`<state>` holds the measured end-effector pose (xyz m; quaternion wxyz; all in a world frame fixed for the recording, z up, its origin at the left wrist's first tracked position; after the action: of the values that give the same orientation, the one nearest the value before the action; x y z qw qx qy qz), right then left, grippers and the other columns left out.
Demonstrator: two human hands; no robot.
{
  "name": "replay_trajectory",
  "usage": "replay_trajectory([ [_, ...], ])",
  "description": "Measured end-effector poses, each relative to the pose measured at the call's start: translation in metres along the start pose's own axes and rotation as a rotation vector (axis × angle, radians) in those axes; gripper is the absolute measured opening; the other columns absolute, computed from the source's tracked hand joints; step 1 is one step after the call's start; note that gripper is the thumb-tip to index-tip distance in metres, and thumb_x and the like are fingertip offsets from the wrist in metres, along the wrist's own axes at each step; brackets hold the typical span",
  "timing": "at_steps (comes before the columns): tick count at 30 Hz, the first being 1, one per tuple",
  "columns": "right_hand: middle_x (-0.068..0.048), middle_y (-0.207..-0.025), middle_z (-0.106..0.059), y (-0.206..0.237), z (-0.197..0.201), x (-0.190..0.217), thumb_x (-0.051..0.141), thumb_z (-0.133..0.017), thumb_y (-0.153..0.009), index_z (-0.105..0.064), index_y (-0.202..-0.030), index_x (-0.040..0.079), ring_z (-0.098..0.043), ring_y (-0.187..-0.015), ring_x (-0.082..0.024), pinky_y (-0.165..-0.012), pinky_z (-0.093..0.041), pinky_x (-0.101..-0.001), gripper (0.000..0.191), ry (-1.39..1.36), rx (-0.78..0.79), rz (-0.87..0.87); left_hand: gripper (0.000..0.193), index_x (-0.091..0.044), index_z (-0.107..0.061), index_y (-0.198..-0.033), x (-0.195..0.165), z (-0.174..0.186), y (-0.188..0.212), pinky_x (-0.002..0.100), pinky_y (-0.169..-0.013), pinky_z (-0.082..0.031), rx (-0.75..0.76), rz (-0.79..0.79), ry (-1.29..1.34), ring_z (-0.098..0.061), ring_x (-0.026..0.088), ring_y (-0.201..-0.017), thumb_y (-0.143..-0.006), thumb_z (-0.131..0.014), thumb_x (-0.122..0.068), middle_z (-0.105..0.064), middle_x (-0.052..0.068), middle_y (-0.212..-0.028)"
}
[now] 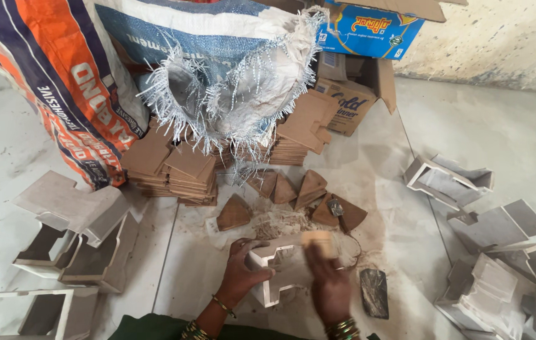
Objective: The person sits on the floor among stacks of cut cardboard and white foam pieces, holding a small white foam piece and rubbing it with a sanding block to smooth its edges. They turn the piece to sand different sides, set it aside, and pick up another piece, later sanding a larger foam piece with a dark abrasive pad.
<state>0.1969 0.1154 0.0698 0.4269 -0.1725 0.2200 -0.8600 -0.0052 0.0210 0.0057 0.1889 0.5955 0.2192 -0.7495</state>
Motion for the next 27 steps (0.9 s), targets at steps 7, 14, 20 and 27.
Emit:
replay_trajectory([
  [7, -0.003, -0.140, -0.065, 0.000, -0.006, -0.010, -0.011, -0.057, -0.067, -0.065, -0.137, 0.020, -0.067, -0.086, -0.025, -0.073, -0.057, -0.0336, 0.076, 0.025, 0.057, -0.122, 0.067, -0.012, -0.073, -0.115, 0.001, 0.001, 0.001, 0.037, -0.107, -0.044, -0.005, 0.011, -0.015, -0.053, 0.028, -0.125, -0.053, -0.091, -0.028, -0.055, 0.011, -0.125],
  [14, -0.003, -0.143, -0.064, 0.006, -0.014, -0.003, -0.011, -0.056, -0.069, -0.063, -0.140, 0.020, -0.067, -0.084, -0.022, -0.068, -0.057, -0.0332, 0.077, -0.042, 0.057, -0.028, 0.065, -0.013, -0.073, -0.116, -0.002, 0.000, 0.001, 0.037, -0.109, -0.042, 0.012, 0.007, -0.014, -0.051, 0.028, -0.127, -0.055, -0.089, -0.028, -0.054, 0.011, -0.126],
  [20, -0.002, -0.142, -0.064, 0.000, -0.010, -0.019, -0.011, -0.056, -0.071, -0.063, -0.140, 0.019, -0.065, -0.083, -0.024, -0.067, -0.057, -0.0352, 0.076, 0.049, 0.075, -0.158, 0.067, -0.013, -0.073, -0.116, -0.003, 0.003, 0.002, 0.038, -0.109, -0.042, 0.013, 0.003, -0.046, -0.051, 0.029, -0.127, -0.053, -0.090, -0.029, -0.055, 0.012, -0.126],
  [27, -0.007, -0.140, -0.063, 0.008, -0.011, 0.002, -0.007, -0.056, -0.067, -0.060, -0.140, 0.014, -0.069, -0.090, -0.026, -0.074, -0.059, -0.0370, 0.076, -0.084, -0.008, 0.073, 0.067, -0.013, -0.073, -0.116, 0.001, -0.001, 0.002, 0.038, -0.109, -0.043, 0.010, 0.016, -0.032, -0.051, 0.029, -0.128, -0.053, -0.090, -0.031, -0.054, 0.012, -0.127],
])
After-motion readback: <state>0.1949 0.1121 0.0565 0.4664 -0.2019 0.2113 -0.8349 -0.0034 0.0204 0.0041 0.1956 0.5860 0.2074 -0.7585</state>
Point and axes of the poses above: each hand's wrist, its own y-axis away from the middle knuckle, its own z-axis out of the back of the hand, x = y × z, the point moved 3 cm from there along -y, towards the middle knuckle
